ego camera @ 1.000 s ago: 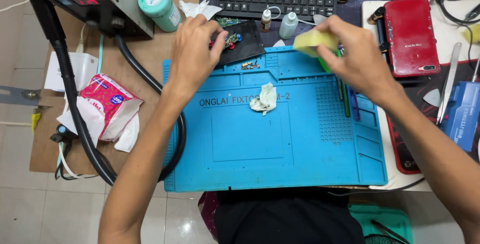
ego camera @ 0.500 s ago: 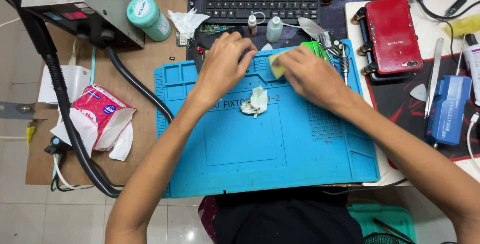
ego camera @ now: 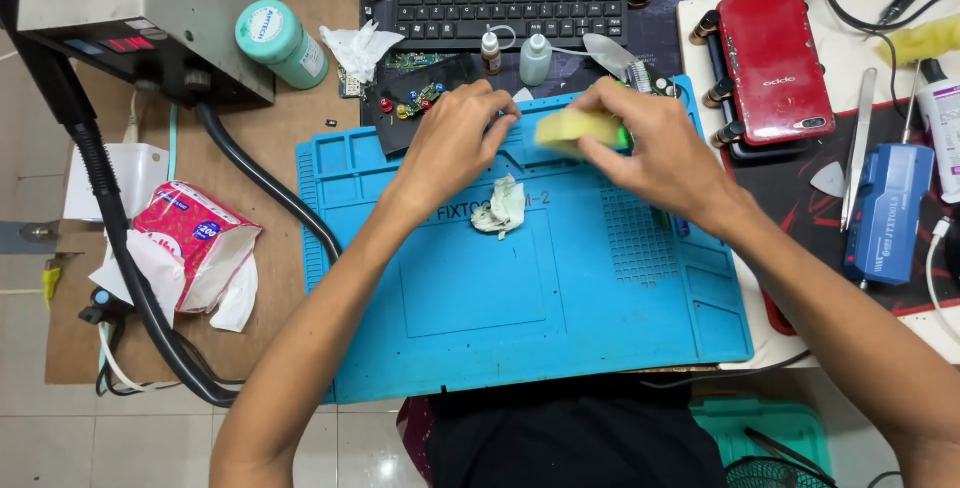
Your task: Disassembling a phone frame with an electric screwdriver and cleaning the repair mat and components with a sponge.
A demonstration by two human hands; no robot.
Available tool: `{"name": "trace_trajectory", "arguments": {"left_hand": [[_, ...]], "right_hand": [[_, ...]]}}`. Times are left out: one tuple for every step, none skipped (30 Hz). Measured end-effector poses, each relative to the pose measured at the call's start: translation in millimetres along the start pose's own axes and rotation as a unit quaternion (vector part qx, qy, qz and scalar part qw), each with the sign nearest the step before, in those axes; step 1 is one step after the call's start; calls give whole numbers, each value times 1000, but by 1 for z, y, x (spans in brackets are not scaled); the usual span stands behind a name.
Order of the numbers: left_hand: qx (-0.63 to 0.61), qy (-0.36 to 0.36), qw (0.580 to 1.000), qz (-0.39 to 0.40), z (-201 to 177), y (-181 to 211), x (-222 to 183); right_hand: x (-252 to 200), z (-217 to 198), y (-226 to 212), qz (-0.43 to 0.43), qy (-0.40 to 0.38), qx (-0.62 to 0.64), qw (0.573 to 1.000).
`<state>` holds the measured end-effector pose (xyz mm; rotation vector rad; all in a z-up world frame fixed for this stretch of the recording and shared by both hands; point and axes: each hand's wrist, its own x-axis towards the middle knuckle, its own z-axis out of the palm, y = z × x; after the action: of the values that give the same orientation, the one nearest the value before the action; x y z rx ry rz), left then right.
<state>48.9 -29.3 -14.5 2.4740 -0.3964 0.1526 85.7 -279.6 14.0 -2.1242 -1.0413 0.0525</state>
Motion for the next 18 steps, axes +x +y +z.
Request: {"name": "trace_trajectory", "arguments": {"left_hand": [[0,1,1000,-2,-1,1,-2],[-10,-6,1000,-3,-1,3,-4],[-19,-13,1000,0,-2,4,-4],[-20,-14,1000,2,-3,7,-4],[-26,-23,999,7,-3,11,-4],[-31,-32,999,12,-2,14,-4],[-33,-33,999,10,0,16,-3],[-41,-34,998,14,3,17,-3],[-47,-36,998,21,3,18,-1],[-46,-38,998,24,5,19,-2],[-45,-41,998,33,7,20,-2],[-43,-45,997,42,9,21,-2],[-43,-43,997,40,16,18,-7],[-18,-67,996,61,24,14,-12],[9,-92,992,87,31,11,-14],[10,-91,992,88,34,7,-15],[48,-84,989,115,39,4,-17],[85,-76,983,142,45,1,-19]], "right_hand": [[-4,-1,-1,-1,-2,1,1000],[-7,-3,-2,-30,-18,-107,994],[-11,-5,-4,-57,-31,-215,975],[-16,4,0,-56,-30,-216,974],[-21,13,5,-77,-31,-254,964],[-27,22,9,-98,-31,-292,951],[-25,22,1,-97,-33,-291,951],[-22,21,-8,-33,-42,-115,992],[-18,21,-17,33,-45,65,996],[-18,15,-12,34,-42,65,996],[-16,8,-6,46,13,90,995],[-15,1,0,56,68,115,989],[-15,-7,-1,55,66,116,990],[-15,-16,-2,70,96,127,985],[-15,-25,-3,86,129,136,978],[-15,-28,-1,85,130,136,978],[-17,-30,1,84,140,132,978],[-20,-32,3,84,149,128,977]]}}
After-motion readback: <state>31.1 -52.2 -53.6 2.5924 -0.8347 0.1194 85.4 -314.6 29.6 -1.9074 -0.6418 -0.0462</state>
